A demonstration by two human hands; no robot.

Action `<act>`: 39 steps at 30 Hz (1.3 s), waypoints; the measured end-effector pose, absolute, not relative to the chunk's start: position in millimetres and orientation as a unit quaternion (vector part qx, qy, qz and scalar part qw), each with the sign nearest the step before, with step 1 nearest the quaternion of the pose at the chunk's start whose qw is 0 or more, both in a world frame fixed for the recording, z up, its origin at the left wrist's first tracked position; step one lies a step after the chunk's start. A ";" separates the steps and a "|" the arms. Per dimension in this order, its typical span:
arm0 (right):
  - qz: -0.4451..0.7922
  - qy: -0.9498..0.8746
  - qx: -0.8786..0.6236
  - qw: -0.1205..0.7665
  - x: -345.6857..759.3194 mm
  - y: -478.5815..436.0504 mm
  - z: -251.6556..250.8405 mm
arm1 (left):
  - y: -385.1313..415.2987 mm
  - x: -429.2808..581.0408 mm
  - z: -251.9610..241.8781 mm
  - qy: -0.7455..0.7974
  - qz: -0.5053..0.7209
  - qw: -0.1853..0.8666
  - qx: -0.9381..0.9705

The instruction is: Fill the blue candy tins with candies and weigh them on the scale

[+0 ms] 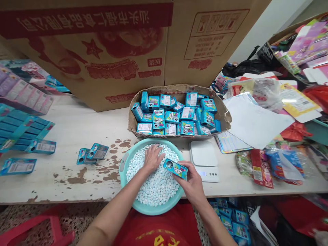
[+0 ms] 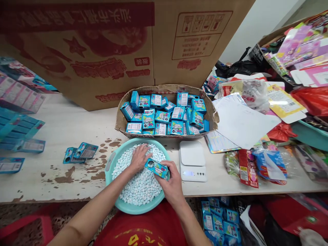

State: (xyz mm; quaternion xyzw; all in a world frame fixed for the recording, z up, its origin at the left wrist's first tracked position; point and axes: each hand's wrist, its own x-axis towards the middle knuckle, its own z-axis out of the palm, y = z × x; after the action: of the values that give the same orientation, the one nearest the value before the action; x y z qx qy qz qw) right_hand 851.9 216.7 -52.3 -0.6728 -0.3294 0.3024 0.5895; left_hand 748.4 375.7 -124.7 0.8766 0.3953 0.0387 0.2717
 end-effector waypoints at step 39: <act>0.261 -0.436 -0.720 0.472 833.2 231.4 -27.5 | 343.7 754.5 -7.1 0.415 0.455 0.703 0.355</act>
State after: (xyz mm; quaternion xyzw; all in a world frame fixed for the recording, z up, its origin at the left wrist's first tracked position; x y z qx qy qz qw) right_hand 833.2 231.4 -27.5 -0.7201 -0.4363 0.2611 0.4721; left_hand 754.5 343.7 -7.1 0.3549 0.4151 0.4548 0.7035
